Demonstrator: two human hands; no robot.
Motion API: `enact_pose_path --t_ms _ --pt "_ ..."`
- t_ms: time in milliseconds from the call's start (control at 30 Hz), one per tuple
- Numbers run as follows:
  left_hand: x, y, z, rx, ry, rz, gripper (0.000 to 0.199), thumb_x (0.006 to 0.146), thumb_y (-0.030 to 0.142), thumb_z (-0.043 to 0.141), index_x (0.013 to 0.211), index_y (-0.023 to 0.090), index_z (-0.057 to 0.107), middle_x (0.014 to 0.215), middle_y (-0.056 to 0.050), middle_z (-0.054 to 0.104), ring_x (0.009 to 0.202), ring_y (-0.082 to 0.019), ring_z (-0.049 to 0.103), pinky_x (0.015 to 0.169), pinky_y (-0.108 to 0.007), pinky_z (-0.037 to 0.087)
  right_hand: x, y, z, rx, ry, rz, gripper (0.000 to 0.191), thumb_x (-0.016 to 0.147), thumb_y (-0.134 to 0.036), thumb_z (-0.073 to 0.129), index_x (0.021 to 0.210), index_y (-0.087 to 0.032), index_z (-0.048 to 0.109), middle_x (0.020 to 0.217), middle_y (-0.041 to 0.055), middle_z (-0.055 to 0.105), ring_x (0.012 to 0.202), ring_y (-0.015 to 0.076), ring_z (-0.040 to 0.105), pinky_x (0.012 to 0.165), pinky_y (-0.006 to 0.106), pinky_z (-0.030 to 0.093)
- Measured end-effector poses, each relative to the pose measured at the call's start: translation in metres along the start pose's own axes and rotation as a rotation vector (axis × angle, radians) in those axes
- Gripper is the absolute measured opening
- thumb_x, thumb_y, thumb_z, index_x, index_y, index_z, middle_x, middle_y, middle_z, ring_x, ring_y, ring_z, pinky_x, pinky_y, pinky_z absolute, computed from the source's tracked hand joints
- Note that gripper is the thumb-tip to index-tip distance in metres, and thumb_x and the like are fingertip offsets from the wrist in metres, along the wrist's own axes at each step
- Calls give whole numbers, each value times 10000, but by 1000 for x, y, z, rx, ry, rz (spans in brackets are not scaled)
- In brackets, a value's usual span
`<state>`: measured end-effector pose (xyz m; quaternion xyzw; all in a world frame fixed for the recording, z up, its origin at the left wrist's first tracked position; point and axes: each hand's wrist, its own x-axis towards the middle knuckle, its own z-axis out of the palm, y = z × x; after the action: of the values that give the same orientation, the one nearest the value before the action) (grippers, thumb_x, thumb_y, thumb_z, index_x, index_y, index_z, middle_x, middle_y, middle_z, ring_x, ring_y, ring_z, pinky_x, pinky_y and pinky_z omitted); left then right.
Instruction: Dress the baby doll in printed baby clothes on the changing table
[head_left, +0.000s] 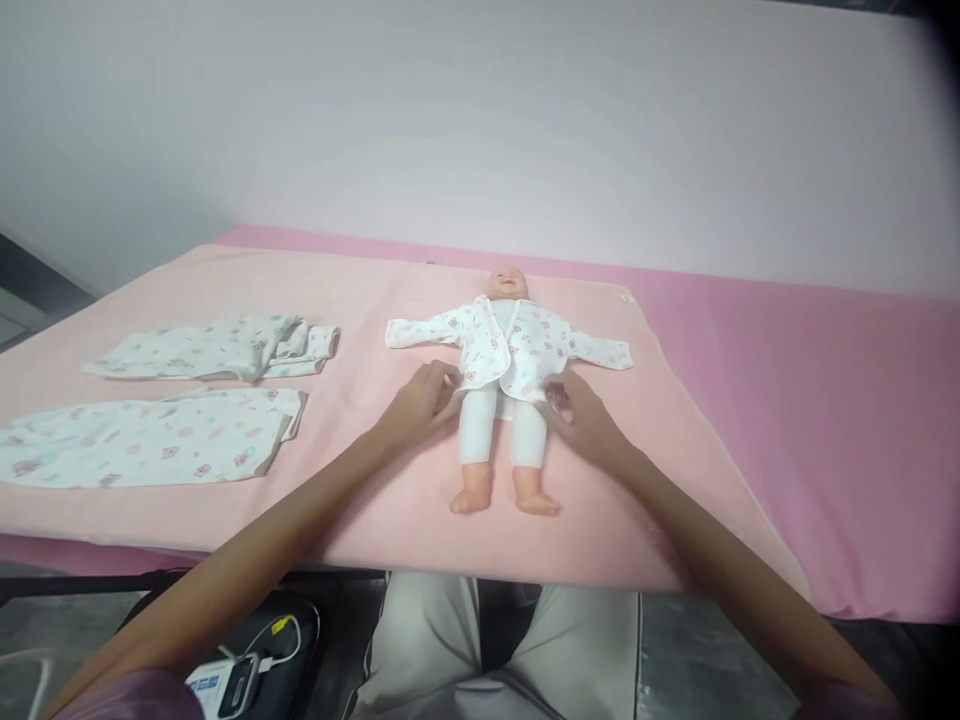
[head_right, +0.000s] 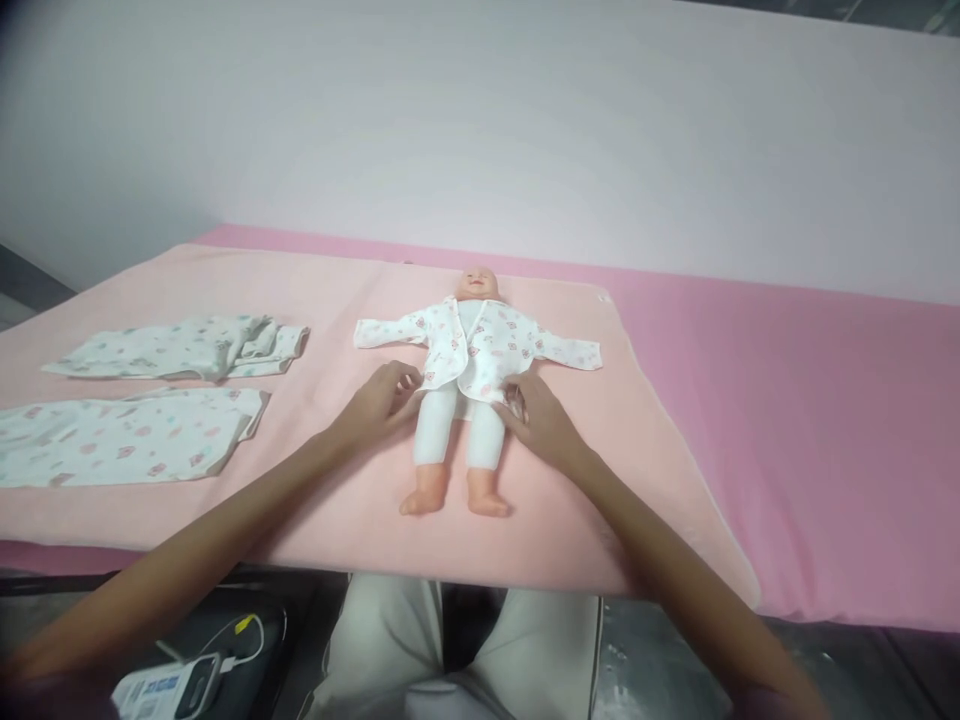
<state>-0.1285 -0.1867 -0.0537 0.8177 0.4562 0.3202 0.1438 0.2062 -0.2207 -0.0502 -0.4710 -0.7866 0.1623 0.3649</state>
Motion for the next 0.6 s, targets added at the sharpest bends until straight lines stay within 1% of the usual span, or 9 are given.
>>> enact_pose_path --t_ms 67,133,200,267,300,367,467,533,600 --pt "-6 -3 1 10 -40 3 97 1102 349 555 1118 253 552 961 -27 644 840 -215 618 746 -357 487 -5 2 -5 32 -93 23 197 1167 -455 543 1155 -270 608 1021 62 693 903 261 654 842 427 533" --pt "-10 -4 -2 43 -57 110 47 1079 283 547 1045 254 533 897 -12 618 772 -200 577 716 -348 457 -7 0 -12 25 -172 14 235 1184 -456 496 1109 -266 612 992 63 701 884 261 656 823 427 524" --pt "-11 -5 -8 91 -62 246 32 1054 262 562 1028 252 548 895 -20 636 784 -210 571 746 -367 457 -7 -2 -23 9 -239 -13 256 1177 -477 513 1109 -265 639 1016 72 719 909 268 661 833 434 516" --pt "-5 -5 -16 99 -44 290 55 1060 304 579 1053 250 586 939 -38 682 837 -229 595 806 -398 472 0 -1 -33 4 -277 -19 287 1172 -500 521 1094 -267 670 1009 72 724 914 269 652 829 428 500" --pt "2 -5 -19 72 -33 260 100 1075 347 584 1076 249 604 989 -50 709 882 -237 618 842 -409 485 7 0 -37 7 -272 -6 308 1172 -511 517 1080 -267 679 988 67 721 902 264 644 821 420 491" --pt "29 -1 -20 -15 14 111 217 1112 457 564 1093 249 621 1093 -71 743 982 -250 656 892 -411 507 31 3 -39 11 -203 33 341 1170 -525 498 1045 -261 676 954 57 711 868 251 628 805 402 476" --pt "95 7 -11 -44 75 -166 387 1103 620 551 1042 242 606 1131 -104 768 1087 -289 680 887 -398 519 90 5 -30 -52 -38 125 305 1137 -493 518 991 -247 624 1003 64 731 847 237 620 815 386 470" --pt "143 13 -2 57 18 -322 463 1022 698 644 1014 237 603 1118 -136 783 1189 -352 680 894 -402 510 132 4 -21 -169 -68 267 305 1113 -494 538 959 -241 609 1027 83 756 891 253 649 825 383 467" --pt "181 18 6 146 -89 -457 465 980 682 690 1005 223 621 1093 -170 793 1196 -395 704 889 -406 503 168 3 -12 -267 -170 413 379 1100 -574 544 980 -228 646 1054 125 773 958 295 684 826 391 471"
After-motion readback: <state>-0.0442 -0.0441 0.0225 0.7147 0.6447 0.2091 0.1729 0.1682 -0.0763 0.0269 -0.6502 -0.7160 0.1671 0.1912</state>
